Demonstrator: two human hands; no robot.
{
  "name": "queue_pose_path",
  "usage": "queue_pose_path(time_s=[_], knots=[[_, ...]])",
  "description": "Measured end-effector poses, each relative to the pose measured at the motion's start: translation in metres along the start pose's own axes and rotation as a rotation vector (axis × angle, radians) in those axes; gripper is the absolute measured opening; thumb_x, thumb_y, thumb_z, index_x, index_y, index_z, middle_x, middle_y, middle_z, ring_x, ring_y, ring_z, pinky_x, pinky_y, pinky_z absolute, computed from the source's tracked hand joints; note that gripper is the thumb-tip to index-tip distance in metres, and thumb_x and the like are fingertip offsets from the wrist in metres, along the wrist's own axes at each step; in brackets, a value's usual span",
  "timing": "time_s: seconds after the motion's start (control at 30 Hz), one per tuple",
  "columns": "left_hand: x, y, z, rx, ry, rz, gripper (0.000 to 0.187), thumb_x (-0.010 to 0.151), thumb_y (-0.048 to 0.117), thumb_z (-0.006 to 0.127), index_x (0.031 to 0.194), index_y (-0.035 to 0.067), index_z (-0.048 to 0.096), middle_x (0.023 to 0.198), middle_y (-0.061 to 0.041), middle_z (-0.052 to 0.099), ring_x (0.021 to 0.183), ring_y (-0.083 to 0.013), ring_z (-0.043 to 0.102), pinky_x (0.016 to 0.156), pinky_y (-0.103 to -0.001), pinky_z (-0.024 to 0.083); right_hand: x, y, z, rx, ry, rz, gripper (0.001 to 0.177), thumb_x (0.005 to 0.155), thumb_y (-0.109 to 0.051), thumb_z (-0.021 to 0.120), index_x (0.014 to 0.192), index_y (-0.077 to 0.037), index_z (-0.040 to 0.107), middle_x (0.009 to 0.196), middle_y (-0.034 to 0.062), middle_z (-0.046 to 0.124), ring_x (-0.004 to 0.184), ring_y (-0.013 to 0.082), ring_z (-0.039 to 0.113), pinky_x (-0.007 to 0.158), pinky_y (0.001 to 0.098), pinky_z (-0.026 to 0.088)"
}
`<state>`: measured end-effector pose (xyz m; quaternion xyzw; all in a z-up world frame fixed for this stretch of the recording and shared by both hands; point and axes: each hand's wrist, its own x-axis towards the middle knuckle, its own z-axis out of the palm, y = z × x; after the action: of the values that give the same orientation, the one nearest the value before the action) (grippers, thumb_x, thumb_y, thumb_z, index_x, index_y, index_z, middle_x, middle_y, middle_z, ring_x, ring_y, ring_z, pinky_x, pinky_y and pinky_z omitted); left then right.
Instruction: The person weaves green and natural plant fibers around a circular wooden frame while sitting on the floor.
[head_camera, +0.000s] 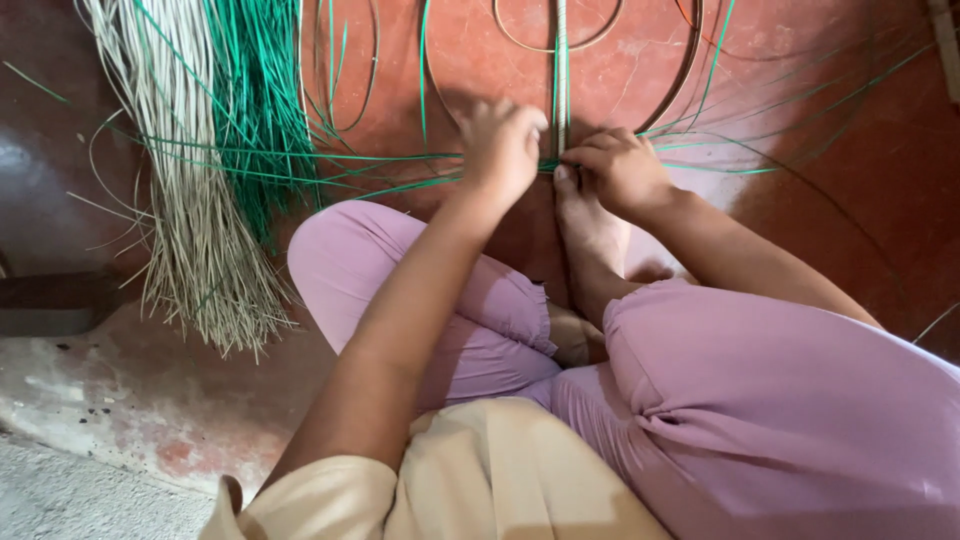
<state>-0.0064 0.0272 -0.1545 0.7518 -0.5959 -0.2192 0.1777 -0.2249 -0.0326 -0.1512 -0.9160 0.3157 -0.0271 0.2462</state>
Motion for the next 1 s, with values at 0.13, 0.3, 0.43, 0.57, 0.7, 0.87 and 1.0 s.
queue_pose_path(time_s=[0.13, 0.3, 0.43, 0.57, 0.7, 0.87, 1.0], knots=[[0.019, -0.021, -0.064, 0.019, 0.34, -0.152, 0.033, 0.087, 0.016, 0.07, 0.115, 0.033, 0.063, 0.121, -0.005, 0.058, 0.101, -0.0391, 0.054, 0.083, -0.058, 0.047, 0.004, -0.006, -0.011, 0.006, -0.035, -0.037, 0.028, 0.097, -0.022, 0.062, 0.119, -0.022, 0.079, 0.112, 0.0057, 0.073, 0.106, 0.0345, 0.067, 0.077, 0.0551, 0.052], [0.048, -0.103, -0.03, 0.108, 0.241, -0.396, 0.041, 0.092, 0.039, 0.073, 0.124, 0.017, 0.058, 0.131, -0.017, 0.056, 0.112, -0.0433, 0.057, 0.092, -0.057, 0.049, 0.026, -0.012, -0.029, 0.187, -0.098, 0.046, 0.04, 0.087, -0.006, 0.06, 0.125, -0.013, 0.073, 0.119, 0.0126, 0.071, 0.11, 0.0362, 0.064, 0.097, 0.0474, 0.048], [0.044, -0.117, -0.016, -0.112, 0.231, -0.399, 0.017, 0.084, 0.028, 0.07, 0.097, 0.027, 0.081, 0.087, -0.009, 0.08, 0.087, -0.0359, 0.075, 0.08, -0.047, 0.055, 0.052, -0.032, -0.058, 0.41, -0.098, 0.255, 0.034, 0.098, -0.01, 0.059, 0.13, -0.01, 0.069, 0.127, 0.0097, 0.068, 0.114, 0.0228, 0.067, 0.1, 0.0345, 0.05], [0.006, -0.055, -0.03, -0.493, 0.337, -0.308, 0.013, 0.089, 0.021, 0.065, 0.099, 0.021, 0.074, 0.097, -0.002, 0.081, 0.092, -0.0269, 0.076, 0.082, -0.039, 0.056, 0.084, -0.08, -0.095, 0.595, -0.24, 0.528, 0.042, 0.101, -0.031, 0.055, 0.138, -0.016, 0.065, 0.118, -0.0006, 0.068, 0.094, 0.0123, 0.06, 0.083, 0.0297, 0.052], [-0.032, -0.012, -0.013, -0.721, 0.324, -0.205, 0.013, 0.091, 0.013, 0.064, 0.102, 0.017, 0.069, 0.098, -0.003, 0.078, 0.089, -0.0223, 0.075, 0.081, -0.035, 0.056, 0.104, -0.125, -0.113, 0.809, -0.133, 0.416, 0.045, 0.103, -0.029, 0.053, 0.143, -0.008, 0.057, 0.114, 0.0051, 0.068, 0.092, 0.0114, 0.062, 0.072, 0.0264, 0.052], [-0.053, 0.005, -0.009, -1.178, 0.238, -0.379, 0.017, 0.09, -0.004, 0.053, 0.097, 0.01, 0.059, 0.07, -0.005, 0.063, 0.057, -0.0154, 0.066, 0.058, -0.029, 0.055, 0.113, -0.156, -0.102, 0.753, -0.042, 0.182, 0.02, 0.107, -0.017, 0.052, 0.12, -0.014, 0.067, 0.1, 0.0, 0.064, 0.094, 0.0075, 0.062, 0.069, 0.0237, 0.05], [-0.036, -0.026, 0.013, -1.644, 0.601, -0.694, 0.017, 0.091, 0.001, 0.063, 0.101, 0.013, 0.057, 0.08, -0.012, 0.068, 0.063, -0.0198, 0.069, 0.058, -0.034, 0.061, 0.111, -0.188, -0.108, 0.737, -0.179, -0.157, 0.048, 0.088, 0.018, 0.047, 0.13, -0.002, 0.059, 0.148, 0.0141, 0.054, 0.116, 0.0196, 0.059, 0.081, 0.0267, 0.051]])
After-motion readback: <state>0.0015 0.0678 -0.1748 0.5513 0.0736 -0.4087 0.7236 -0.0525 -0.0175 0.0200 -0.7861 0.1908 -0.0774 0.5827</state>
